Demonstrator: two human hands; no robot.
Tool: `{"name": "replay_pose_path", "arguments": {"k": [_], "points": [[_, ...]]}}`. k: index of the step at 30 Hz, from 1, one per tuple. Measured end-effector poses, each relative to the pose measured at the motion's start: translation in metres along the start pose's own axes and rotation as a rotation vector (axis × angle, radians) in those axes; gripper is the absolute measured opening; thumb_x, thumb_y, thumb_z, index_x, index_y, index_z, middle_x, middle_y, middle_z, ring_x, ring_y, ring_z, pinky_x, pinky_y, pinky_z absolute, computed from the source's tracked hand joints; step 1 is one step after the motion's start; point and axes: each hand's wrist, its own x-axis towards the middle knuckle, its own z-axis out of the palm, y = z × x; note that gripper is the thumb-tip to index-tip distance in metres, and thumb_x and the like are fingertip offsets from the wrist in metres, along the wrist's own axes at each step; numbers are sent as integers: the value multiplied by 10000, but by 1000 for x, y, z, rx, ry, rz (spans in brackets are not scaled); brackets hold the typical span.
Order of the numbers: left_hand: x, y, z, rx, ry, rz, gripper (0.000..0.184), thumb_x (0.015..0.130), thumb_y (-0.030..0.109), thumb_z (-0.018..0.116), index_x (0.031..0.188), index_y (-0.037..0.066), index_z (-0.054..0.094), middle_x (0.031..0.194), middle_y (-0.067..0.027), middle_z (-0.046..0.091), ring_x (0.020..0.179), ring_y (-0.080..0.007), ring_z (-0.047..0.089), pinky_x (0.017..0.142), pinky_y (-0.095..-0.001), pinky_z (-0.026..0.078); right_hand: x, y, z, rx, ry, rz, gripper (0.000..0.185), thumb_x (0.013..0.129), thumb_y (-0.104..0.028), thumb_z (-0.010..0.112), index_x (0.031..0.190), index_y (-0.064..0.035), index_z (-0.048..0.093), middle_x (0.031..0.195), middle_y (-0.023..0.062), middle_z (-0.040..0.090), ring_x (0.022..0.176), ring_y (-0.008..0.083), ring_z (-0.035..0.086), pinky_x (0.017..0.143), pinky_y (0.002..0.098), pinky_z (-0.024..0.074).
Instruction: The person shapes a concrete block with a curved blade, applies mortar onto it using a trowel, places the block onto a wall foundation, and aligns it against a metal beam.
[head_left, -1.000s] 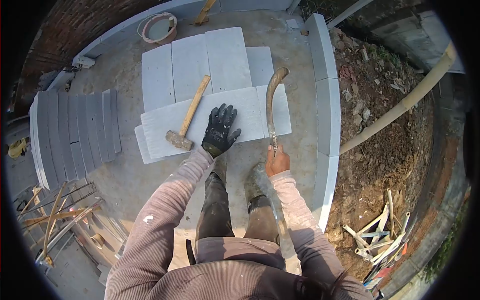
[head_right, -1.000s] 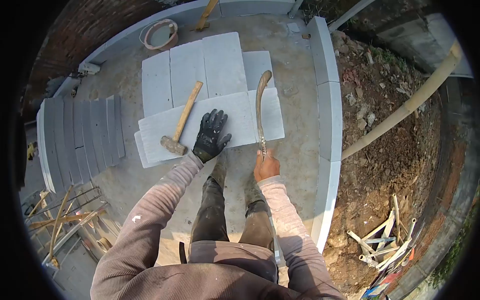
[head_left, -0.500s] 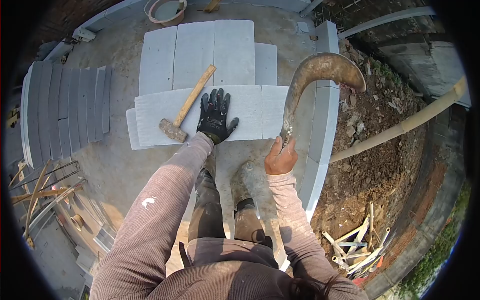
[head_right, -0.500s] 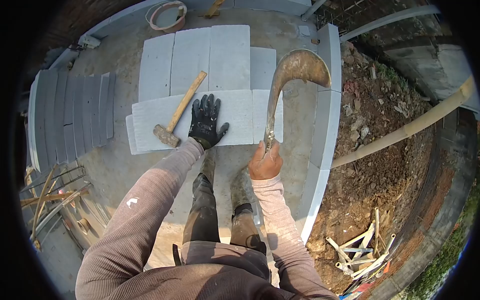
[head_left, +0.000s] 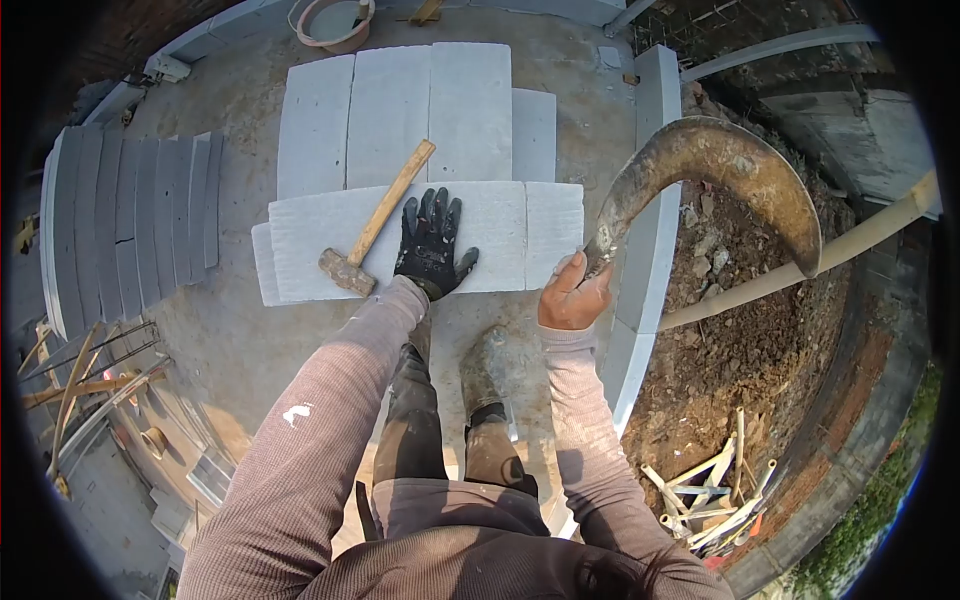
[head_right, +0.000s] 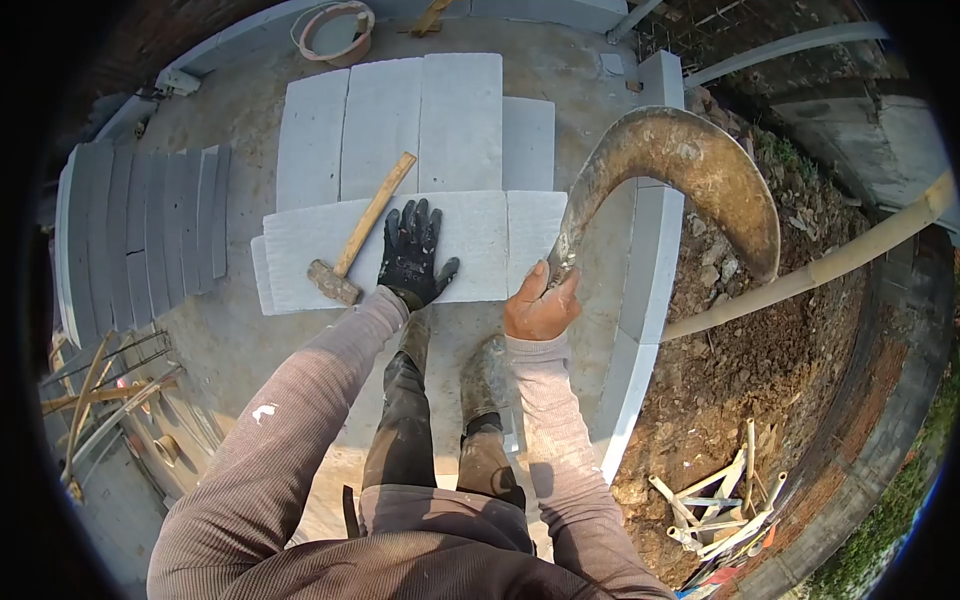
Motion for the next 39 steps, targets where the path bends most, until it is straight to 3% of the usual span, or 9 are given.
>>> {"name": "replay_pose_path", "arguments": {"k": [3,6,14,16,20,28,31,35,39], "points": [[0,1,1,21,-4,1,885,900,513,566,1545,-15,269,1604,-274,216,1512,-417,153,1217,-609,50,-3,88,44,-354,-464,4,276,989,-217,561,965,57,581,763,328,647,770,515,653,689,560,503],[1,-3,2,-7,-11,4,882,899,507,568,1542,-20,274,1600,-275,228,1512,-415,155,1218,-606,50,9,57,29,-331,-516,36,289,991,-228,556,970,56,601,788,331,654,795,520,652,719,560,506],[0,2,0,17,-25,3,885,900,528,552,1545,-10,272,1602,-283,213,1507,-427,152,1215,-606,56,27,1,-2,58,7,3,368,1003,-269,555,1099,86,553,770,305,671,766,502,666,687,563,506],[2,3,-5,41,-48,-24,890,903,521,551,1549,-12,252,1603,-285,204,1505,-430,151,1215,-607,56,12,79,38,-452,-519,-27,368,1004,-271,548,1077,89,555,763,307,669,748,504,664,674,566,506],[1,4,-8,82,-60,-20,867,926,542,510,1554,-3,265,1617,-264,207,1524,-395,139,1227,-584,42,1,81,36,-372,-569,15,378,1003,-274,544,1074,97,561,784,326,664,752,515,660,673,571,507],[-1,3,-4,37,-33,-26,861,917,517,552,1548,3,272,1622,-241,208,1519,-399,142,1234,-569,47,-34,31,-30,-83,-1,-107,276,977,-210,590,987,65,571,614,244,579,586,506,574,564,523,472],[-7,7,-2,57,-40,-33,862,913,515,559,1546,2,276,1619,-243,211,1515,-400,150,1232,-573,50,-76,139,17,-284,-403,-48,275,968,-214,599,951,60,584,640,247,605,629,499,610,592,535,484],[-2,3,-4,33,-24,-32,864,910,512,563,1546,2,276,1616,-242,217,1511,-402,159,1226,-582,58,-77,97,-18,-245,-467,-61,270,967,-208,604,915,56,585,667,258,626,637,483,631,584,511,494],[-5,5,1,52,-23,-25,869,897,498,575,1534,-19,287,1593,-272,244,1495,-426,182,1215,-594,82,-68,36,-47,-7,-130,-21,250,960,-183,616,940,66,605,680,259,641,610,463,639,550,467,493]]}}
